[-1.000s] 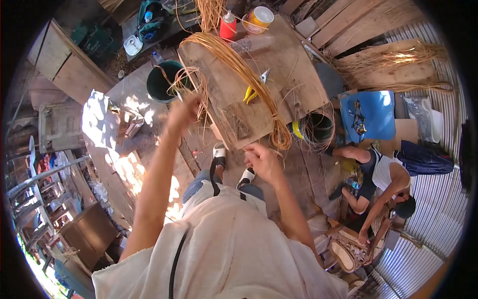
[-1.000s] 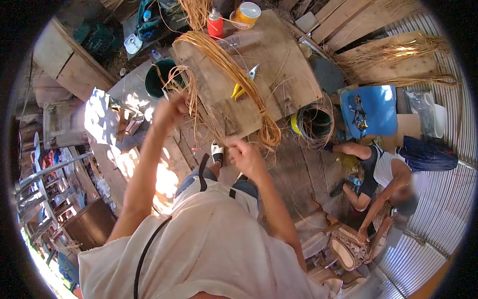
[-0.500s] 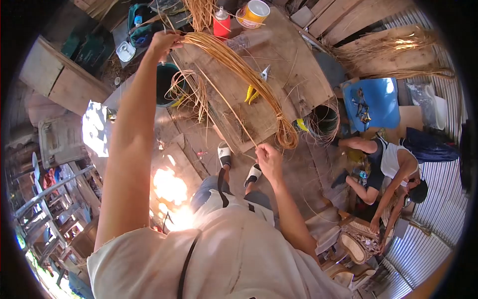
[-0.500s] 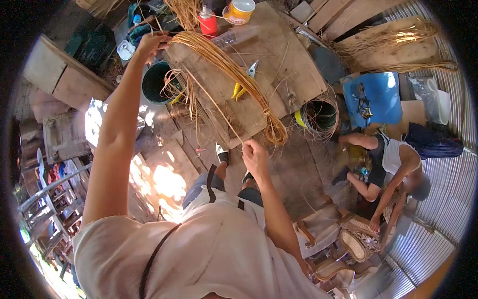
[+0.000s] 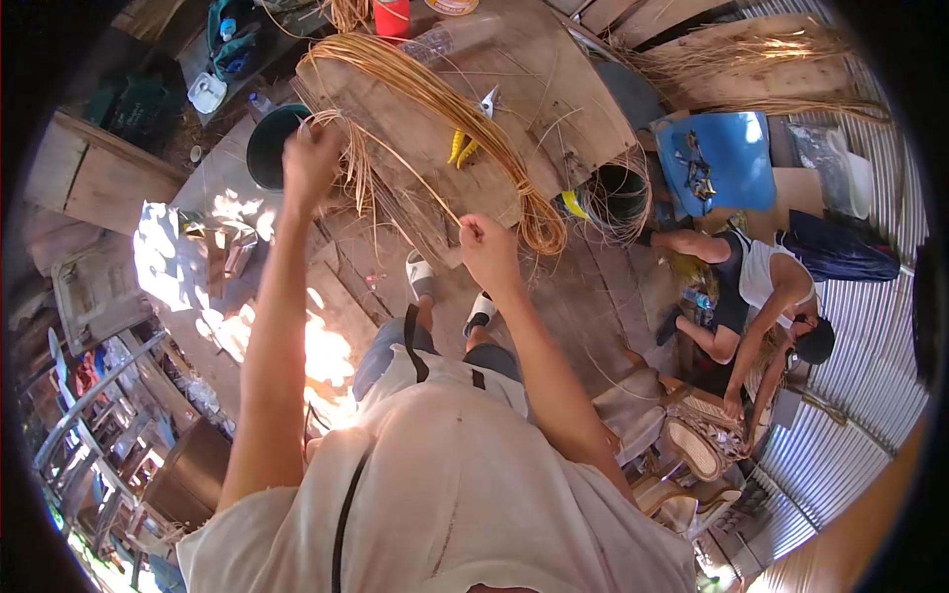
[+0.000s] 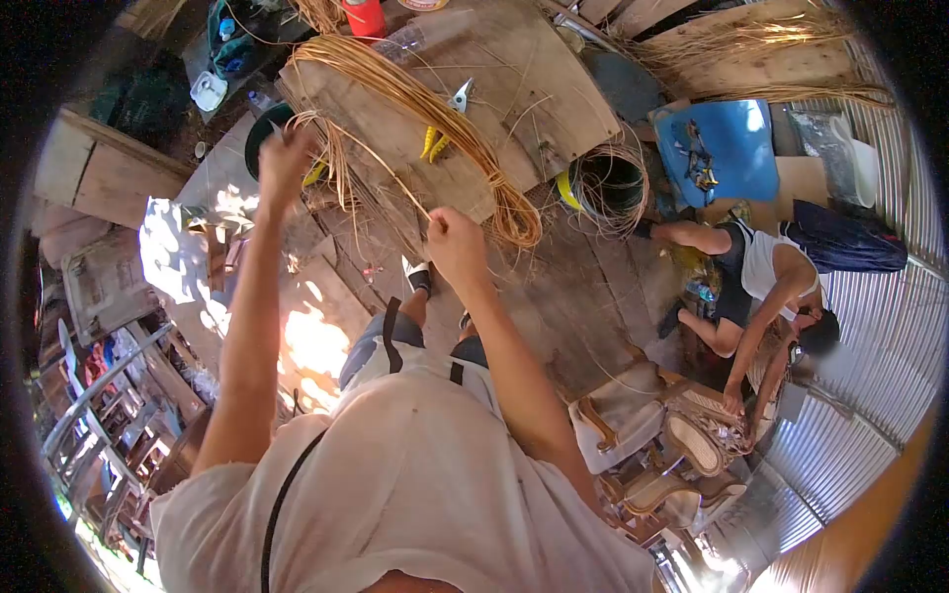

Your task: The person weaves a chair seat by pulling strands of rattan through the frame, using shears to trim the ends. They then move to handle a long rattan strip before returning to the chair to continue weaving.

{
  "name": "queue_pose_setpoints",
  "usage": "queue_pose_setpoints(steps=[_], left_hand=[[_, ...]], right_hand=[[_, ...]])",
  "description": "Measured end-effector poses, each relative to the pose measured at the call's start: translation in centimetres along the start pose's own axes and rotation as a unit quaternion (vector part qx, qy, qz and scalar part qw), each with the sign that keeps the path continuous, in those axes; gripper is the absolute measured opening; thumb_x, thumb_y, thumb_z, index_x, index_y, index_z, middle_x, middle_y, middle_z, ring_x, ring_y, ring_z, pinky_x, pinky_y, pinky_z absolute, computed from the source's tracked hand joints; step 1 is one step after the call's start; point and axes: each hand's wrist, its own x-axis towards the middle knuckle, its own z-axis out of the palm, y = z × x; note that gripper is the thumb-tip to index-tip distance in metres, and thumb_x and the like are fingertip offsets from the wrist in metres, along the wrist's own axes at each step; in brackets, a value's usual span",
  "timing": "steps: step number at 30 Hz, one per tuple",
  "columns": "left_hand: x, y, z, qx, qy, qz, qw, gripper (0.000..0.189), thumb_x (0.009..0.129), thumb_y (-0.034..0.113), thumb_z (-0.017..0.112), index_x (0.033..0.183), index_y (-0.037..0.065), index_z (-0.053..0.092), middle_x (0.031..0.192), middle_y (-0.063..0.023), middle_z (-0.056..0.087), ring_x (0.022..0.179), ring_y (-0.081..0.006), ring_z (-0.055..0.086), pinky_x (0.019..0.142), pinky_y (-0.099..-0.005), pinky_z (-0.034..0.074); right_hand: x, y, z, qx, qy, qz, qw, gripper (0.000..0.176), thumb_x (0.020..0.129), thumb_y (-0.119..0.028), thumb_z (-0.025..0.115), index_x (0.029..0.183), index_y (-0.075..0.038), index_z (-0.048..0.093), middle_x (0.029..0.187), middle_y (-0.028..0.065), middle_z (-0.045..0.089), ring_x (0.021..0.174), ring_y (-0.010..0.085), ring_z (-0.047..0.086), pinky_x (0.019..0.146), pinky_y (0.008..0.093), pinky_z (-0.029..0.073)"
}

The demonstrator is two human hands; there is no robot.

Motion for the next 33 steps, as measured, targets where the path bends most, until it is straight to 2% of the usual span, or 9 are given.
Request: queue_pose_setpoints(steps=[3,5,12,15,18,20,25,28,33], left_hand=[[-8.6,-3.1,4.9,0.011,-0.197,-0.057,0.979,0.034,0.087,0.032,0.065,0.095,0.000,0.070,0.076,-0.0132,0.069,0.070,-0.0194,0.066,0.065,-0.0353,0.053],[-13.2,-3.2,6.7,0.074,-0.241,-0.064,0.966,0.042,0.085,0.035,0.064,0.100,-0.004,0.067,0.082,-0.0228,0.070,0.080,-0.0317,0.071,0.072,-0.0413,0.054],[-18.9,-5.9,8.7,0.060,-0.283,-0.089,0.953,0.038,0.086,0.032,0.068,0.086,-0.006,0.064,0.068,-0.0142,0.061,0.068,-0.0213,0.061,0.066,-0.0401,0.049],[-18.8,-6.9,8.2,0.072,-0.262,-0.068,0.960,0.039,0.085,0.033,0.068,0.086,-0.006,0.064,0.071,-0.0153,0.064,0.071,-0.0230,0.064,0.068,-0.0404,0.050],[-18.7,-5.1,6.2,0.087,-0.292,-0.112,0.946,0.040,0.086,0.035,0.066,0.089,-0.005,0.064,0.075,-0.0179,0.066,0.077,-0.0248,0.067,0.071,-0.0404,0.051],[-18.8,-5.8,6.2,0.116,-0.272,-0.085,0.952,0.037,0.088,0.033,0.063,0.091,-0.004,0.064,0.074,-0.0167,0.065,0.073,-0.0243,0.067,0.068,-0.0392,0.051],[-18.1,-7.8,5.8,0.032,-0.275,-0.030,0.961,0.046,0.090,0.036,0.055,0.102,-0.007,0.062,0.081,-0.0240,0.068,0.081,-0.0399,0.068,0.075,-0.0447,0.052],[-18.4,-2.7,4.4,-0.049,-0.300,-0.156,0.940,0.036,0.096,0.031,0.050,0.103,-0.004,0.060,0.078,-0.0211,0.066,0.079,-0.0380,0.066,0.074,-0.0441,0.051],[-16.7,-4.7,6.6,-0.009,-0.181,-0.023,0.983,0.031,0.100,0.026,0.045,0.103,-0.003,0.056,0.085,-0.0282,0.063,0.082,-0.0472,0.063,0.071,-0.0479,0.050]], right_hand=[[1.4,-2.6,-0.6,-0.067,-0.039,0.065,0.995,0.018,0.089,-0.015,0.061,0.100,-0.003,0.068,0.095,0.0220,0.067,0.086,0.0375,0.067,0.076,0.0430,0.052],[2.0,-2.9,-0.3,-0.101,0.029,-0.076,0.992,0.022,0.089,-0.017,0.061,0.106,-0.005,0.067,0.099,0.0211,0.068,0.088,0.0384,0.066,0.077,0.0446,0.052],[4.4,-1.3,1.4,-0.303,-0.020,-0.177,0.936,0.021,0.088,-0.020,0.064,0.098,-0.002,0.068,0.084,0.0199,0.068,0.077,0.0380,0.066,0.068,0.0430,0.052],[5.6,-3.3,-0.8,-0.084,-0.051,-0.043,0.994,0.021,0.089,-0.022,0.065,0.091,-0.001,0.067,0.093,0.0218,0.068,0.082,0.0397,0.067,0.069,0.0448,0.053],[6.2,-2.8,-3.9,-0.174,0.000,0.025,0.985,0.023,0.090,-0.026,0.066,0.099,-0.004,0.067,0.103,0.0228,0.068,0.087,0.0401,0.067,0.072,0.0460,0.054],[5.1,-2.4,-4.7,-0.389,0.008,-0.121,0.913,0.030,0.092,-0.031,0.063,0.111,-0.007,0.064,0.106,0.0228,0.068,0.088,0.0399,0.067,0.073,0.0461,0.055],[0.9,-3.8,-4.2,-0.334,0.018,-0.128,0.934,0.038,0.097,-0.037,0.056,0.123,-0.010,0.062,0.103,0.0166,0.070,0.088,0.0400,0.067,0.072,0.0461,0.054],[0.0,-3.2,-3.2,-0.204,0.013,-0.071,0.976,0.029,0.098,-0.028,0.057,0.117,-0.008,0.067,0.093,0.0183,0.071,0.086,0.0365,0.069,0.071,0.0405,0.054],[-1.2,-4.3,-2.1,-0.081,-0.009,-0.147,0.986,0.026,0.098,-0.023,0.054,0.113,-0.006,0.067,0.100,0.0189,0.071,0.089,0.0369,0.069,0.075,0.0401,0.054]])
